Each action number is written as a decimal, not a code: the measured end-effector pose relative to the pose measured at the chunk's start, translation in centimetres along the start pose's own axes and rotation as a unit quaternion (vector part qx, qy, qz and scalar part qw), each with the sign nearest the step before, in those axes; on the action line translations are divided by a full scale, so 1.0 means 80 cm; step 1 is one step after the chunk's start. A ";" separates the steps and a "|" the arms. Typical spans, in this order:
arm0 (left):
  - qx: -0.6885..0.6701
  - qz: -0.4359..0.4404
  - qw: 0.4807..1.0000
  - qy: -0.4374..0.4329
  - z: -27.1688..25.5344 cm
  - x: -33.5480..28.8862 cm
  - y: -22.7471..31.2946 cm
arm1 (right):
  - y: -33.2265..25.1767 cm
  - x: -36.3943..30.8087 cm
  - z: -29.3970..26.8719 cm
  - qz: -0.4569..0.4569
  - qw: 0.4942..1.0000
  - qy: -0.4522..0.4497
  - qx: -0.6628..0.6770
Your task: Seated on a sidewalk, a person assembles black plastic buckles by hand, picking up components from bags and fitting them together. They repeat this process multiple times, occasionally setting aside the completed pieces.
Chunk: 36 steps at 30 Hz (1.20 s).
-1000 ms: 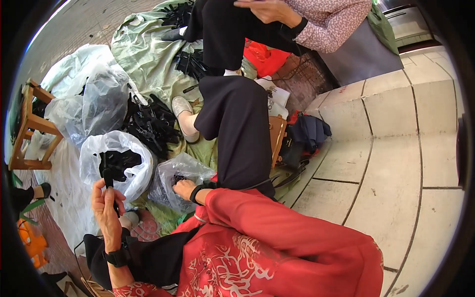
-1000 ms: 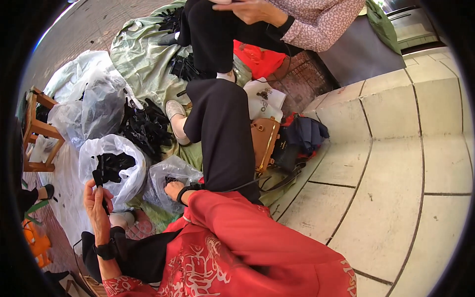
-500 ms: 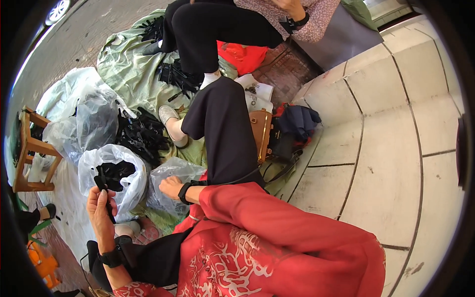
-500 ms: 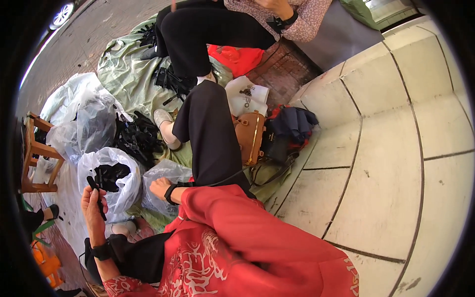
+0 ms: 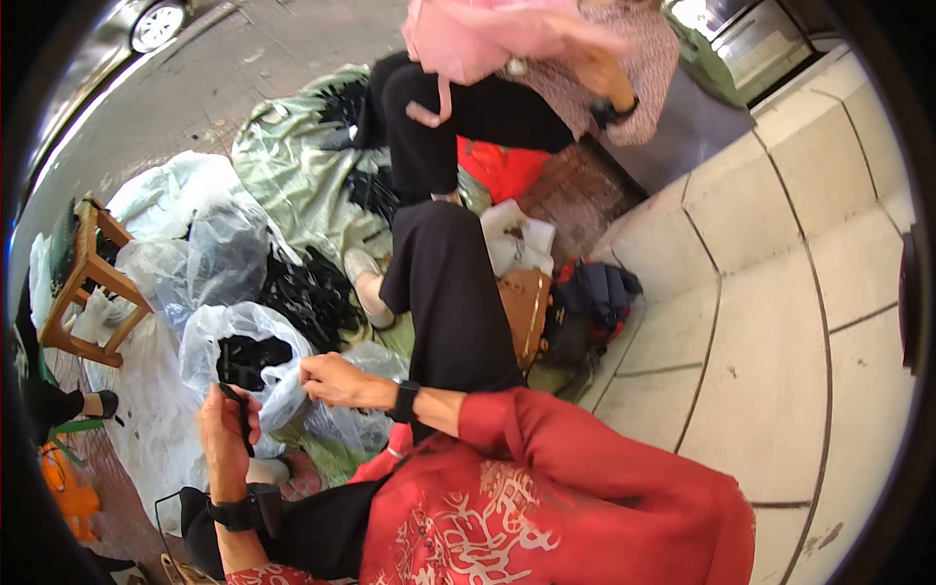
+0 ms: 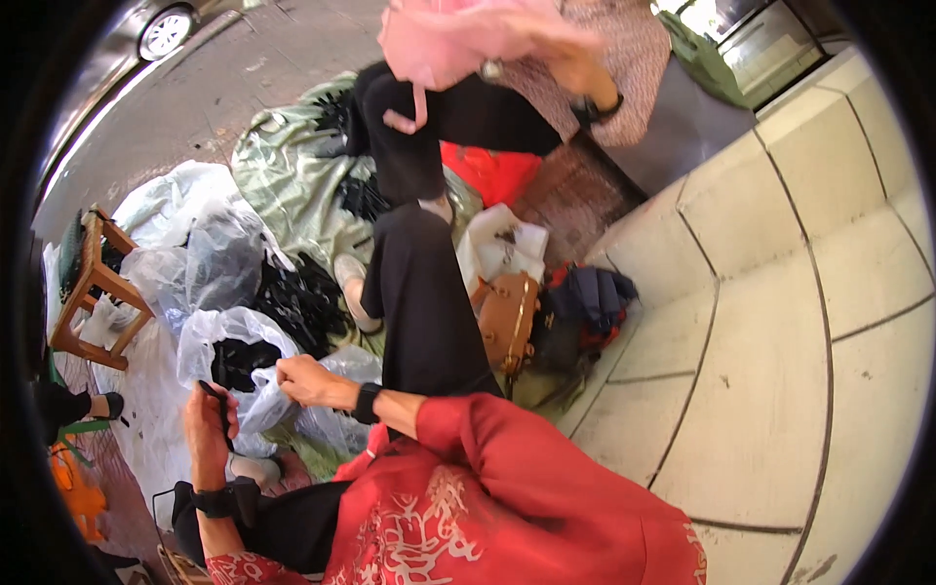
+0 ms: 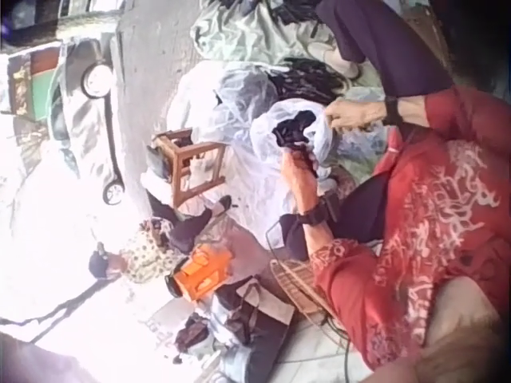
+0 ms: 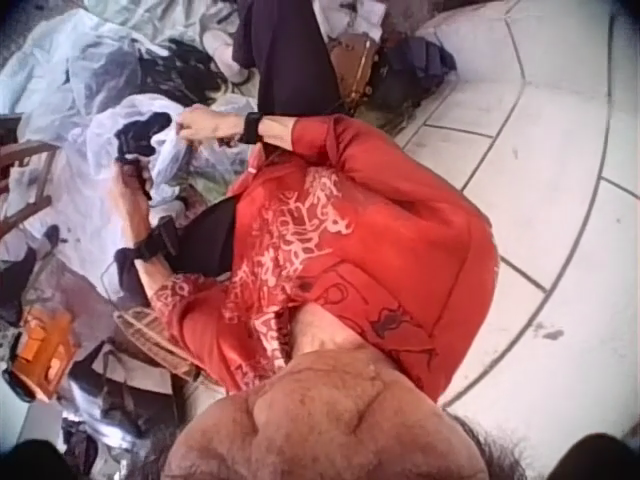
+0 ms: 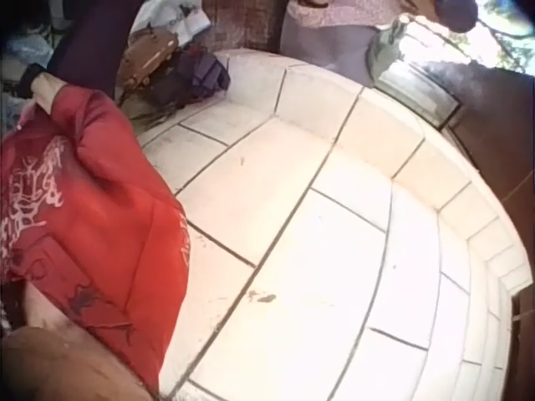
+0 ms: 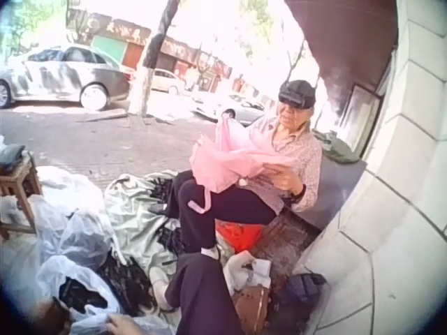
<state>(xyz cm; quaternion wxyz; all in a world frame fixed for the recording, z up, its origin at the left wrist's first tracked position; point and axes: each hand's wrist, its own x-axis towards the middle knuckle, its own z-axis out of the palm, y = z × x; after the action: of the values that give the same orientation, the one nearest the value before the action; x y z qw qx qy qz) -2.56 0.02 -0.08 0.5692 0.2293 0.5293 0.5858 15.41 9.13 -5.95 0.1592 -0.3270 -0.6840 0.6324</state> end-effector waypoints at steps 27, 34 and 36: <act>-0.040 -0.008 0.995 -0.091 0.021 -0.012 0.001 | -0.075 -0.006 -0.012 0.019 0.912 -0.065 0.406; -0.062 -0.005 0.990 -0.124 0.033 -0.004 0.003 | -0.071 -0.006 -0.024 0.023 0.890 -0.048 0.453; -0.069 -0.013 0.991 -0.115 0.030 -0.004 -0.003 | -0.069 -0.005 -0.023 0.021 0.890 -0.046 0.453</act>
<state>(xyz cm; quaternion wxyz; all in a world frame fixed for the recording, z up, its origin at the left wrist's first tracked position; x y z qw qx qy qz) -0.25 0.52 0.63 0.6486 0.2487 0.4218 0.5827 15.51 10.34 -0.21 0.2447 -0.2043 -0.3227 0.8912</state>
